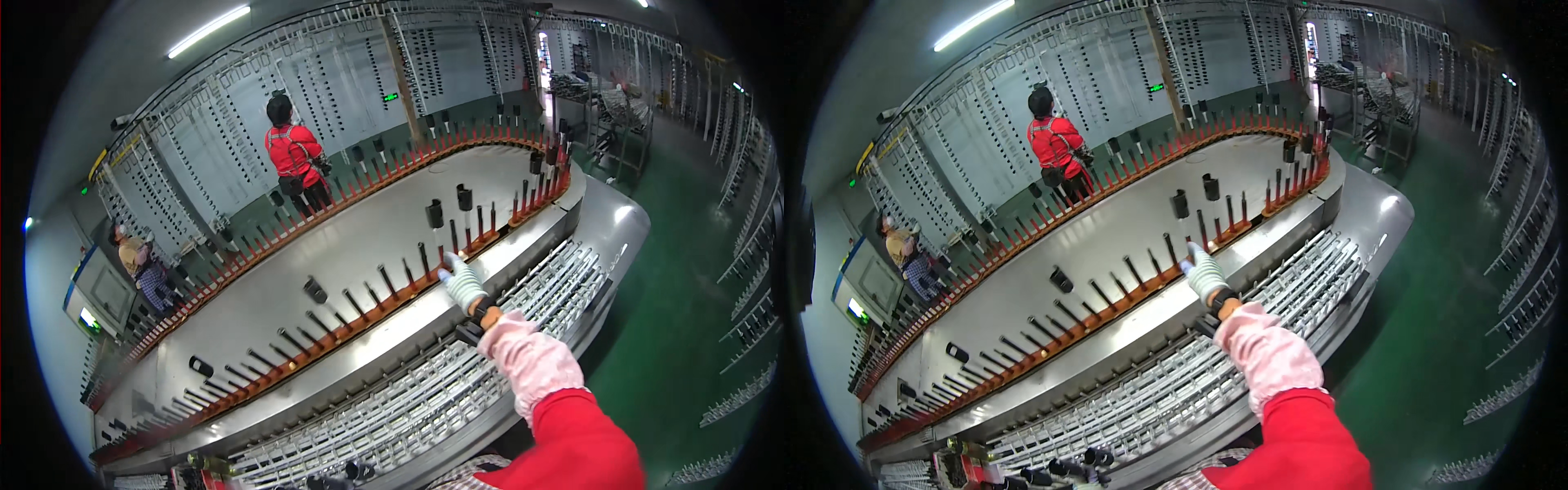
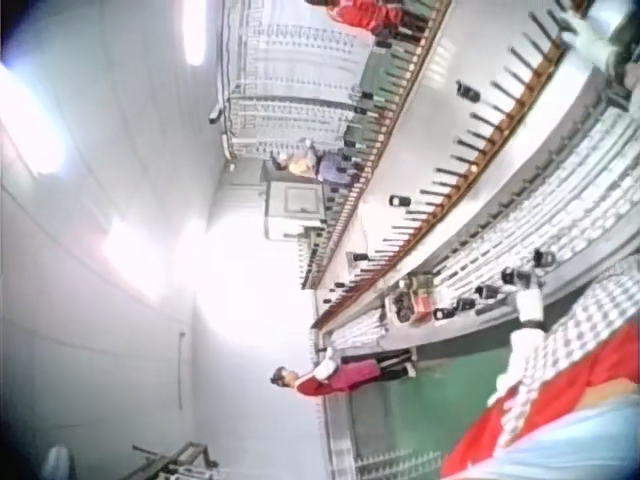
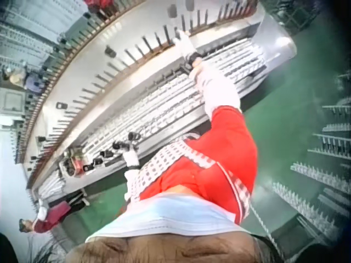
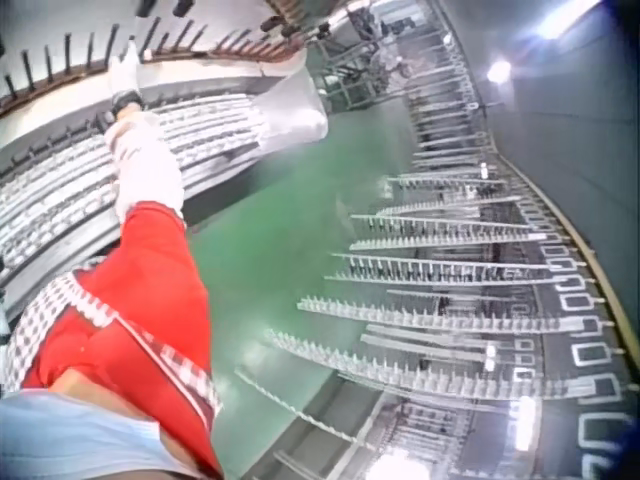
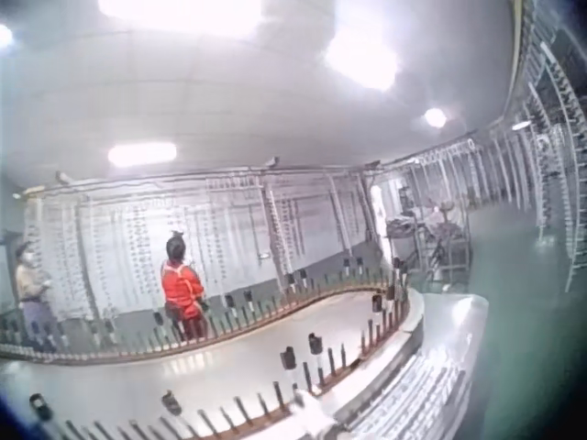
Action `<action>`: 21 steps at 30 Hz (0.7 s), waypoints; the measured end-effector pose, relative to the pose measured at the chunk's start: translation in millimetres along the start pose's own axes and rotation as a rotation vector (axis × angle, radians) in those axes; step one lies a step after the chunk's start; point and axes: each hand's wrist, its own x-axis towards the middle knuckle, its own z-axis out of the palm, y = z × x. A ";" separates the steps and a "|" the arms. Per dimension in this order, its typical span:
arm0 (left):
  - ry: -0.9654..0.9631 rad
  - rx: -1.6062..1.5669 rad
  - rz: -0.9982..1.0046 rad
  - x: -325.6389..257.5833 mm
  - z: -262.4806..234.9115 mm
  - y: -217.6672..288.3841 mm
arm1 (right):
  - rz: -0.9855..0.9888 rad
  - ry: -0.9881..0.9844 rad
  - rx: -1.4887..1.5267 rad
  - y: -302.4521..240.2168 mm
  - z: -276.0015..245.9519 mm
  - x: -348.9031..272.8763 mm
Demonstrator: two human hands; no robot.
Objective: Placing black cylindrical rollers onto a rotating industrial conveyor rack.
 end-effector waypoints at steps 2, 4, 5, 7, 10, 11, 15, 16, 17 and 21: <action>0.082 0.052 -0.004 4.7 -1.5 -20.9 | 0.048 -0.020 -0.145 -16.8 32.9 27.4; 0.145 0.191 0.117 18.5 -3.9 -73.3 | 0.062 -0.052 -0.278 -42.3 70.0 40.5; 0.110 0.179 -0.081 4.5 15.7 -2.4 | 0.163 0.006 -0.266 -24.6 60.7 51.2; 0.146 0.029 -0.052 2.5 21.6 0.2 | 0.272 -0.067 -0.264 -23.2 75.5 69.8; 0.096 0.094 -0.081 -0.6 37.0 15.9 | 0.268 -0.116 0.162 -1.8 73.7 97.6; 0.117 0.122 -0.152 -2.4 32.4 22.0 | 0.210 -0.134 0.367 -21.9 86.6 90.7; 0.219 0.146 -0.184 -6.0 30.5 15.6 | -0.266 0.323 0.604 -63.3 42.5 109.2; 0.224 0.150 -0.190 -4.0 27.5 5.6 | -0.142 0.312 0.639 -36.6 17.6 124.2; 0.206 0.350 -0.147 -2.2 29.7 5.0 | -0.017 0.302 0.668 0.4 -14.1 137.3; 0.211 0.571 -0.071 -2.0 36.2 30.0 | 0.103 0.601 0.206 133.8 -84.2 177.7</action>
